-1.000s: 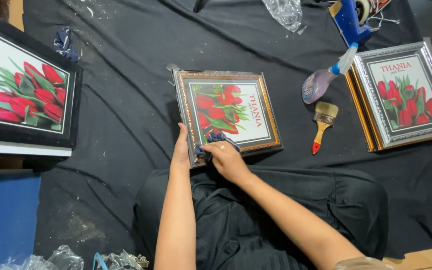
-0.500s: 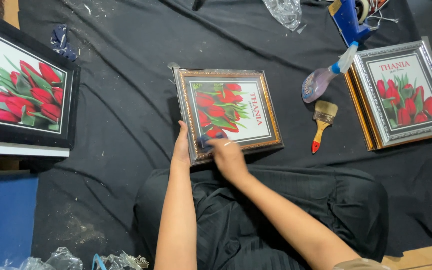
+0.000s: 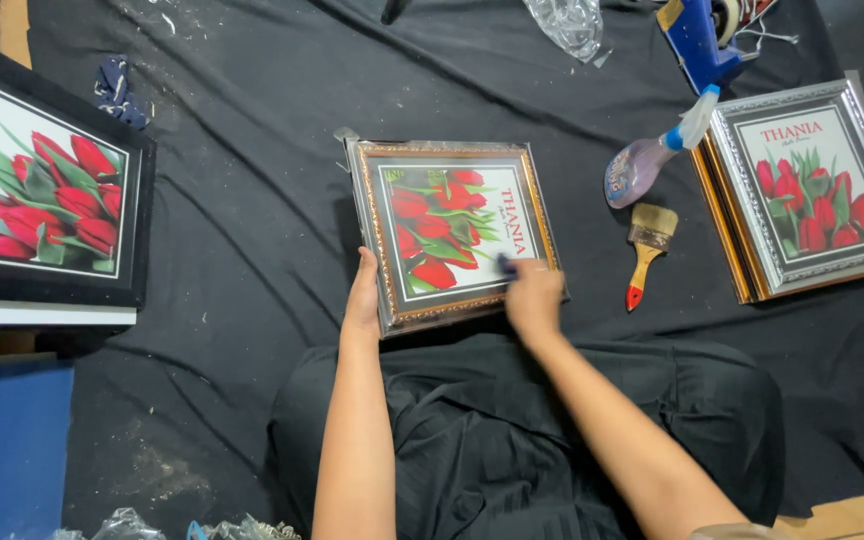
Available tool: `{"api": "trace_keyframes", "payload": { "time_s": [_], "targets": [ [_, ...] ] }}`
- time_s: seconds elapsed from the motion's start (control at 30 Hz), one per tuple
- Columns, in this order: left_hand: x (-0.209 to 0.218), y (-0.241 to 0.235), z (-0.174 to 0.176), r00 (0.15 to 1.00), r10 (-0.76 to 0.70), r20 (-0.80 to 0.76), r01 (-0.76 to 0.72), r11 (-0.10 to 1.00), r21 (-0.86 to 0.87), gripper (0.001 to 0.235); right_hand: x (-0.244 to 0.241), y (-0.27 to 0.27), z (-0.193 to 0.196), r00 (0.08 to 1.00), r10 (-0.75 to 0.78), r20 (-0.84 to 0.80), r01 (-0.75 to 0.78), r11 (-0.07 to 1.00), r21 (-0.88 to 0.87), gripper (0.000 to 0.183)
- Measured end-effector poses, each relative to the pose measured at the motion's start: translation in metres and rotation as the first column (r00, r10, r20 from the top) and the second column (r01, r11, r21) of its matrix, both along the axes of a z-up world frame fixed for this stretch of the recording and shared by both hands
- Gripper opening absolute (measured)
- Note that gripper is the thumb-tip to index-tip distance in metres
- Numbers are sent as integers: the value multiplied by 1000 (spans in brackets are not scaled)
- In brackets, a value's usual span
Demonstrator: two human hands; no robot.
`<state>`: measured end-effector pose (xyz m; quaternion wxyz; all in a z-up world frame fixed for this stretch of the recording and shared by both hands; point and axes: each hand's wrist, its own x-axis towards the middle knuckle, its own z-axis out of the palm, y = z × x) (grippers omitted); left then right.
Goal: The person sits on the floor and wipes the back and front surfaces of a framed picture with a cloth. They flip the frame over to clean both sides and then place it on a stack of similar frames.
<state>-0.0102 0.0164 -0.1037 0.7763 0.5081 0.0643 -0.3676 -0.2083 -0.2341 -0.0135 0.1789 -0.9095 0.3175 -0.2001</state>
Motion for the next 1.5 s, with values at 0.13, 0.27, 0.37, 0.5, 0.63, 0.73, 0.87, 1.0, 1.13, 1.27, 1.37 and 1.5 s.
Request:
{"api": "trace_keyframes", "payload": {
  "time_s": [0.13, 0.27, 0.37, 0.5, 0.63, 0.73, 0.87, 1.0, 1.13, 1.27, 1.37, 1.5],
  "targets": [
    [-35, -31, 196, 999, -17, -29, 18, 998, 61, 79, 55, 98, 42, 920, 349, 178, -380, 904, 194, 46],
    [-36, -34, 185, 988, 64, -142, -70, 997, -38, 71, 60, 109, 69, 726, 637, 258, -656, 754, -14, 34],
    [-15, -14, 82, 992, 31, -122, -33, 999, -21, 72, 46, 58, 67, 723, 653, 226, -644, 756, -122, 30],
    [-15, -10, 72, 998, -13, -69, 14, 1000, 6, 79, 9, -54, -21, 969, 231, 84, -206, 950, -237, 32],
    [-8, -7, 44, 997, -5, -79, 4, 1000, -12, 74, 25, -7, -13, 1000, 11, -12, -14, 961, -277, 25],
    [-24, -22, 130, 997, -18, -72, 21, 999, 35, 80, 51, 71, 15, 980, 199, 24, -190, 960, -204, 22],
    [-35, -36, 197, 986, 4, -164, -5, 1000, -9, 75, 78, 124, 42, 860, 464, 210, -484, 874, 50, 38],
    [-18, -22, 137, 997, -71, -43, 74, 995, 62, 83, 156, 95, 18, 843, 446, 301, -464, 886, -12, 41],
    [-5, -8, 48, 995, -95, 39, 88, 986, 140, 84, 196, 76, 24, 891, 318, 325, -334, 943, -8, 30],
    [0, -20, 85, 998, -64, -15, 64, 995, 71, 78, 130, 107, 54, 891, 410, 193, -421, 907, 19, 36],
    [-1, -17, 104, 997, -37, -64, 40, 998, 39, 78, 66, 128, 55, 854, 504, 132, -515, 854, 72, 39],
    [1, -25, 132, 992, -31, -121, 26, 999, -41, 68, 76, 121, 45, 834, 507, 217, -534, 841, 89, 38]
  ]
}}
